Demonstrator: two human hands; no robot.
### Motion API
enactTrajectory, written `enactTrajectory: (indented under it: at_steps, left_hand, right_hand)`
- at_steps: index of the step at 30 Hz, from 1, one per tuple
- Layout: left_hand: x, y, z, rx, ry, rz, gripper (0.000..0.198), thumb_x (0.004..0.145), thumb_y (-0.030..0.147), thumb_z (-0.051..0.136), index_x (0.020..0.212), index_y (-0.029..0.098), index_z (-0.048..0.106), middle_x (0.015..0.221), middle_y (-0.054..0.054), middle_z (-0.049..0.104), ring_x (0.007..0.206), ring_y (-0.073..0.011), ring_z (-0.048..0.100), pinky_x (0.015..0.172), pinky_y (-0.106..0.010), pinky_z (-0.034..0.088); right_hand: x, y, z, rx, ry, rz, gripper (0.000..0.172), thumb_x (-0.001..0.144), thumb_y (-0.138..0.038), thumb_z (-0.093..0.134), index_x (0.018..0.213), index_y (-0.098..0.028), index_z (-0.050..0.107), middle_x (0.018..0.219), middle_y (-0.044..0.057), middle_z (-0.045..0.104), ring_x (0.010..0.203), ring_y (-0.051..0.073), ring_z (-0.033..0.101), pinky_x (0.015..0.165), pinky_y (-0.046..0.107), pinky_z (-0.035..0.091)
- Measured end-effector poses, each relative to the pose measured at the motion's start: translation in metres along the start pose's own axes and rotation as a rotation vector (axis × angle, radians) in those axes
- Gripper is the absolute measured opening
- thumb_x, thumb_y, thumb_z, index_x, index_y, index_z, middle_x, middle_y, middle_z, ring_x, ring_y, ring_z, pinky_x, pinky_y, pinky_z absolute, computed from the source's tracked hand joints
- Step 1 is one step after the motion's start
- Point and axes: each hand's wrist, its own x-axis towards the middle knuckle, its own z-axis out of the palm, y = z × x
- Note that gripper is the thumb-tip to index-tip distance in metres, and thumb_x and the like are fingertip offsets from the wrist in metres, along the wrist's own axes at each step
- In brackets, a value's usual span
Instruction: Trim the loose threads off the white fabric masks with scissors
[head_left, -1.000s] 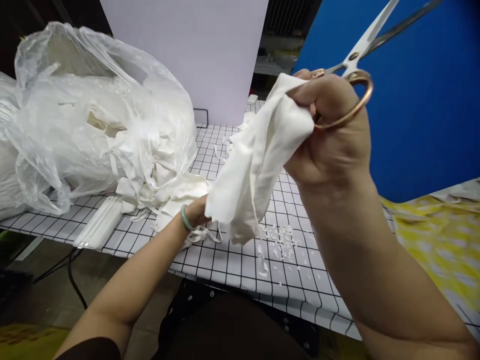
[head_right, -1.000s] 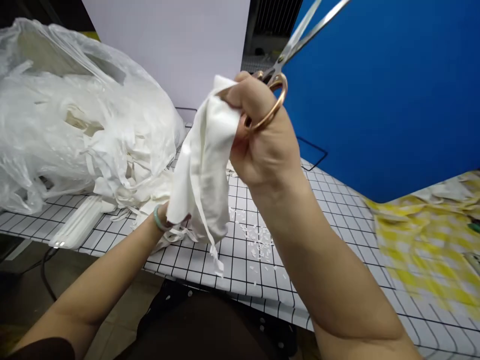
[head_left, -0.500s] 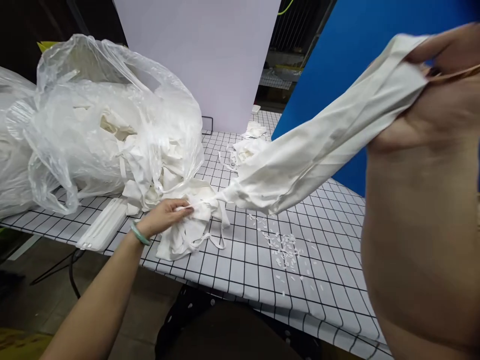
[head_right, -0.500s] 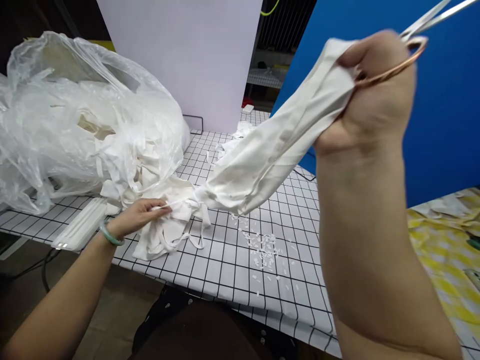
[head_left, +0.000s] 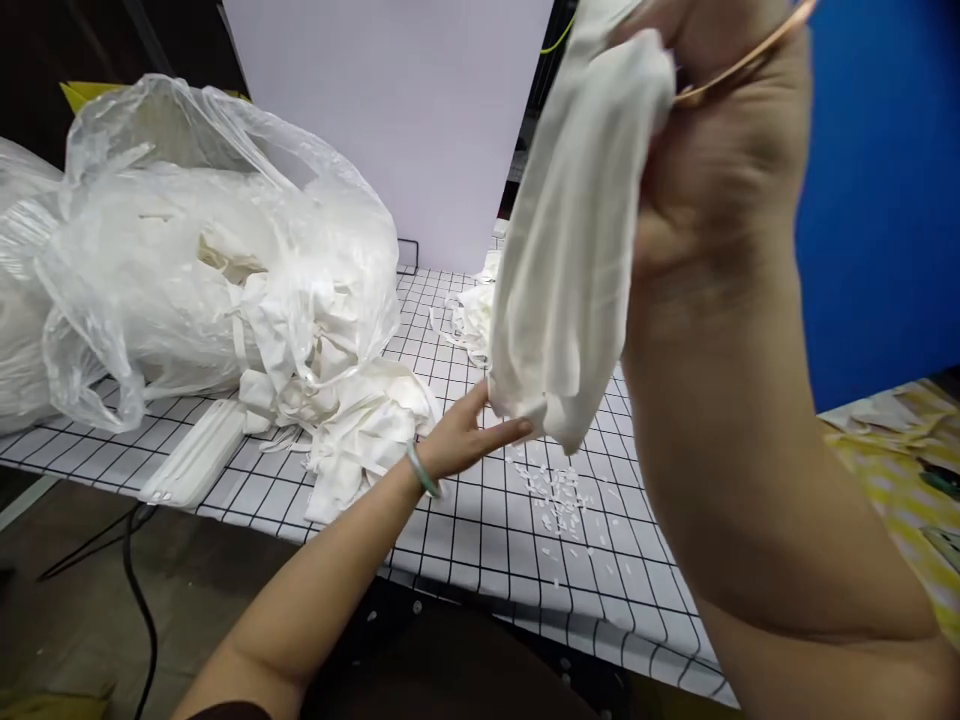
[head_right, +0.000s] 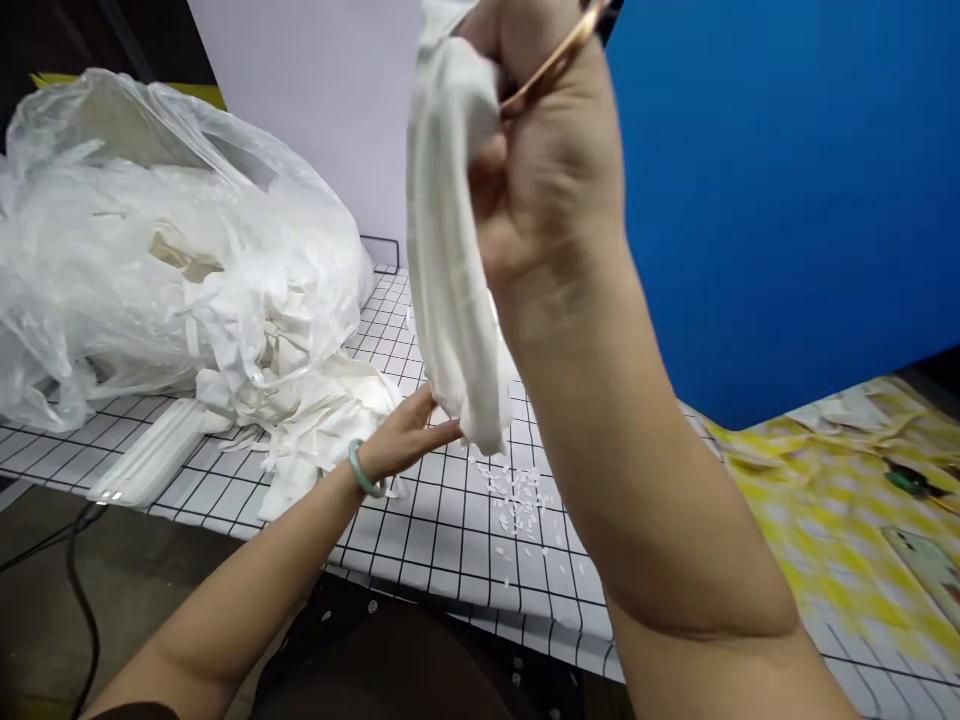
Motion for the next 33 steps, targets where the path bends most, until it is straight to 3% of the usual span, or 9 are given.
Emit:
enactTrajectory:
  at_steps: [2,5,10,13,21,25,29,31,33]
  left_hand:
    - [-0.007,0.001,0.006,-0.352,-0.059,-0.101,0.046,0.089,0.058,0.062,0.109,0.017,0.067,0.110,-0.012,0.072,0.111,-0.0282,0.068,0.100,-0.051,0.055]
    - [-0.035,0.014,-0.003,-0.731,0.064,-0.284,0.048,0.092,0.061,0.054,0.109,0.018,0.069,0.104,-0.011,0.075,0.111,-0.0293,0.070,0.095,-0.047,0.058]
    - [-0.081,0.020,-0.028,-1.078,0.102,-0.578,0.081,0.088,0.078,0.040,0.133,0.013,0.058,0.112,-0.017,0.075,0.100,-0.0325,0.074,0.083,-0.046,0.063]
    - [-0.095,0.011,-0.036,-1.105,0.127,-0.694,0.067,0.098,0.059,0.043,0.144,0.012,0.047,0.112,-0.019,0.075,0.079,-0.0243,0.078,0.065,-0.032,0.063]
    - [-0.099,0.015,-0.046,-0.769,0.369,-0.714,0.047,0.103,0.034,0.044,0.141,0.007,0.050,0.092,-0.015,0.077,0.066,-0.0187,0.074,0.055,-0.024,0.060]
    - [-0.097,0.013,-0.070,-0.495,0.415,-0.648,0.043,0.094,0.039,0.060,0.125,0.010,0.064,0.087,-0.010,0.075,0.072,-0.0218,0.072,0.067,-0.032,0.061]
    - [-0.093,0.022,-0.092,0.224,0.470,-0.537,0.033,0.079,0.048,0.076,0.080,0.015,0.071,0.070,-0.004,0.067,0.070,-0.0217,0.063,0.068,-0.034,0.054]
    - [-0.091,0.028,-0.083,0.552,0.602,-0.363,0.030,0.075,0.042,0.080,0.068,0.018,0.064,0.064,-0.001,0.060,0.065,-0.0185,0.056,0.063,-0.031,0.049]
    - [-0.086,0.028,-0.056,0.531,0.511,-0.202,0.029,0.085,0.040,0.071,0.066,0.019,0.063,0.063,-0.001,0.056,0.062,-0.0166,0.052,0.061,-0.030,0.046]
  right_hand:
    - [0.008,0.003,0.002,0.124,0.033,-0.082,0.051,0.099,-0.007,0.042,0.053,-0.022,0.026,0.058,-0.008,0.030,0.046,0.000,0.033,0.041,0.012,0.031]
    - [0.019,0.021,-0.008,0.150,0.075,-0.052,0.051,0.095,0.000,0.041,0.053,-0.023,0.025,0.061,-0.007,0.026,0.050,0.003,0.028,0.044,0.012,0.035]
    - [0.005,0.090,-0.033,-0.004,0.030,0.076,0.035,0.085,-0.006,0.061,0.064,-0.023,0.039,0.065,-0.006,0.041,0.056,0.008,0.044,0.060,0.023,0.050]
    - [-0.020,0.134,-0.053,-0.189,-0.153,0.228,0.021,0.078,-0.016,0.074,0.077,-0.021,0.054,0.082,-0.001,0.058,0.073,0.013,0.057,0.073,0.032,0.054]
    - [-0.104,0.212,-0.105,-0.733,-0.358,0.415,0.038,0.072,-0.039,0.080,0.097,-0.021,0.059,0.104,0.008,0.065,0.086,0.022,0.059,0.073,0.038,0.050]
    - [-0.138,0.237,-0.103,-0.926,-0.342,0.235,0.020,0.070,-0.016,0.074,0.080,-0.021,0.059,0.090,0.006,0.065,0.098,0.028,0.056,0.094,0.049,0.042]
    - [-0.137,0.237,-0.103,-0.871,-0.297,0.221,0.016,0.072,-0.008,0.063,0.077,-0.022,0.055,0.085,0.004,0.066,0.088,0.024,0.059,0.083,0.039,0.046]
    - [-0.125,0.225,-0.109,-0.832,-0.270,0.225,0.011,0.077,-0.015,0.061,0.083,-0.022,0.055,0.084,0.002,0.065,0.074,0.018,0.058,0.068,0.032,0.047]
    - [-0.109,0.205,-0.113,-0.781,-0.244,0.227,0.008,0.080,-0.022,0.061,0.085,-0.022,0.056,0.078,0.000,0.061,0.060,0.013,0.050,0.057,0.027,0.042]
